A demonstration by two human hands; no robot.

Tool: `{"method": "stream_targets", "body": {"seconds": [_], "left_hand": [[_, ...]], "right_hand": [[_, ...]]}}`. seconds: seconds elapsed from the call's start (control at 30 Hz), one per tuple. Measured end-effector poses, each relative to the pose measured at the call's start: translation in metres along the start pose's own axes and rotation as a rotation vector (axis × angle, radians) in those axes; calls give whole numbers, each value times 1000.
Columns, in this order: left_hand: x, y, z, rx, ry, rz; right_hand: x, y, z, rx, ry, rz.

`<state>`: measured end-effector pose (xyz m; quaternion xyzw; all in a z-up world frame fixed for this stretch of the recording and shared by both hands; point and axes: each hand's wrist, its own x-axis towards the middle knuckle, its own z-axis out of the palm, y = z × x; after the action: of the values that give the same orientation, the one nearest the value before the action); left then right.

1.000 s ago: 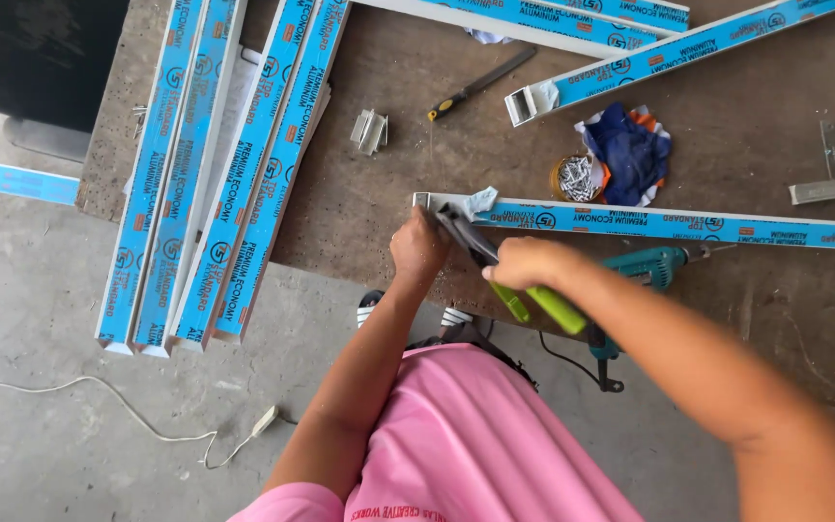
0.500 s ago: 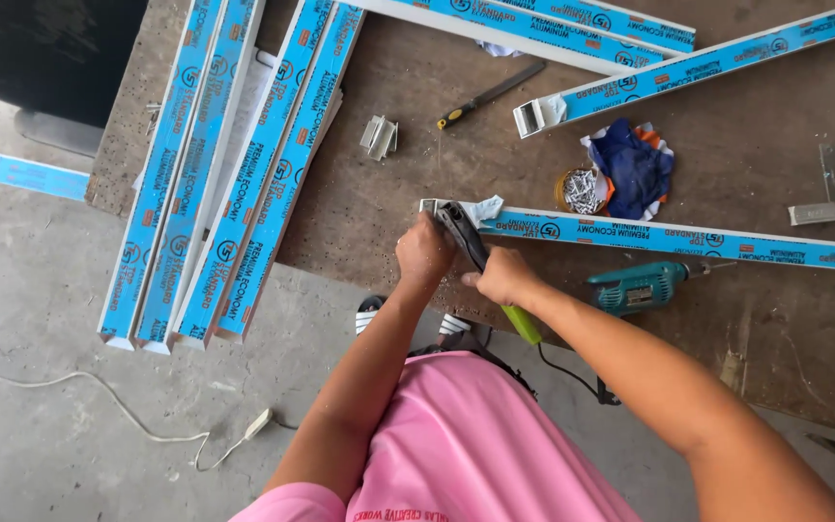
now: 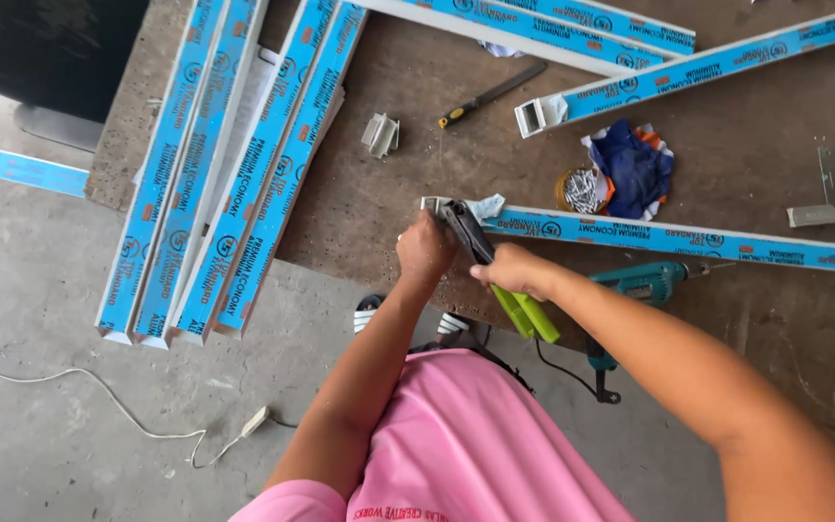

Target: Assembling aluminum profiles by drilling holes and joining components with a hand riveter

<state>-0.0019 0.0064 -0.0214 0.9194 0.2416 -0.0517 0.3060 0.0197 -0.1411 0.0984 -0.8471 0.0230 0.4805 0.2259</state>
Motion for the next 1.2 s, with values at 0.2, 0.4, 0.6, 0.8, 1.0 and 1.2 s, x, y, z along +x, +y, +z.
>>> {"method": "stream_targets", "body": {"seconds": [0.2, 0.4, 0.6, 0.8, 1.0, 1.2], "left_hand": [[7, -2, 7, 14, 4, -15], [-2, 11, -17, -6, 8, 20], [1, 8, -14, -8, -28, 7], [3, 1, -3, -10, -8, -16], [11, -7, 12, 14, -28, -10], [-16, 29, -21, -103, 2, 31]], "right_hand": [[47, 21, 18, -256, 250, -46], [-7, -29, -27, -464, 116, -51], [-26, -41, -34, -600, -138, -34], [9, 4, 15, 84, 61, -2], [21, 7, 19, -204, 245, -4], [-94, 46, -23, 322, 203, -214]]}}
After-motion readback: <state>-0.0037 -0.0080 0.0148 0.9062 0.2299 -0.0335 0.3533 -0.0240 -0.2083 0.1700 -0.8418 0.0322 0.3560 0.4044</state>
